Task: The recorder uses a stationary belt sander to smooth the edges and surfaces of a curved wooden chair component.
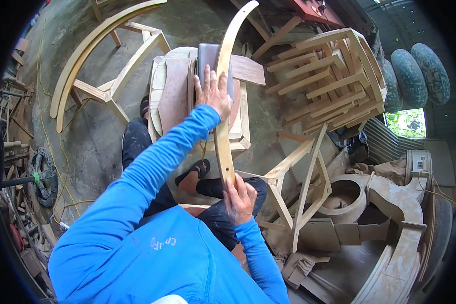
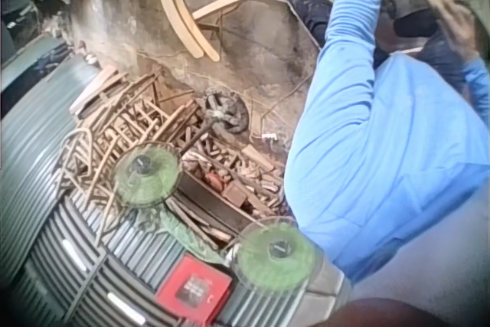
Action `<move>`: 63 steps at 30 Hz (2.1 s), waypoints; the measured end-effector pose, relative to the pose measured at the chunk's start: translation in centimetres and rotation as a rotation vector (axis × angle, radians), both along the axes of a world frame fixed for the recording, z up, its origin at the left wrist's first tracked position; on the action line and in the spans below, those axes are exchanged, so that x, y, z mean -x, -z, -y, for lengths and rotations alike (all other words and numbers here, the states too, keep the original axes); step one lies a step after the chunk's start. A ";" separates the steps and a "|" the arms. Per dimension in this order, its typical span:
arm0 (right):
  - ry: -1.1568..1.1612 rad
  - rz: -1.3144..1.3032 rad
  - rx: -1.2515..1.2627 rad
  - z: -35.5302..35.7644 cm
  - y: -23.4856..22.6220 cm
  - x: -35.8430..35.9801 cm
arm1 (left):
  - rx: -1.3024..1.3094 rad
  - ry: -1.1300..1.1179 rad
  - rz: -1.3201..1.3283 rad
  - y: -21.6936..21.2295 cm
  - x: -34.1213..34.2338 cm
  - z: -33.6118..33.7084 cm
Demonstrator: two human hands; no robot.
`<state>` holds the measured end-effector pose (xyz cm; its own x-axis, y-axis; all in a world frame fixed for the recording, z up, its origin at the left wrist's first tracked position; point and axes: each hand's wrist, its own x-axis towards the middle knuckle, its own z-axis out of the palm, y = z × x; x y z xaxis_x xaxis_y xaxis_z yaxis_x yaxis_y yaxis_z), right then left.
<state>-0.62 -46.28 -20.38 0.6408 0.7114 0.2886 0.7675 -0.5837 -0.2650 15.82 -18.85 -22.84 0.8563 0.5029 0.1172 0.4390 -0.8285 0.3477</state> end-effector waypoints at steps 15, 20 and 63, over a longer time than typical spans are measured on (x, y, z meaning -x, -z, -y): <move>-0.105 0.244 -0.097 -23.7 1.2 -20.1 | 0.314 -0.091 0.028 -1.8 -17.7 -24.5; -0.122 0.238 -0.112 -29.1 1.8 -24.5 | 0.472 -0.089 0.104 -2.5 -21.2 -29.5; -0.038 0.166 -0.102 -13.1 0.9 -13.1 | -0.039 -0.046 0.120 1.7 -13.4 -14.7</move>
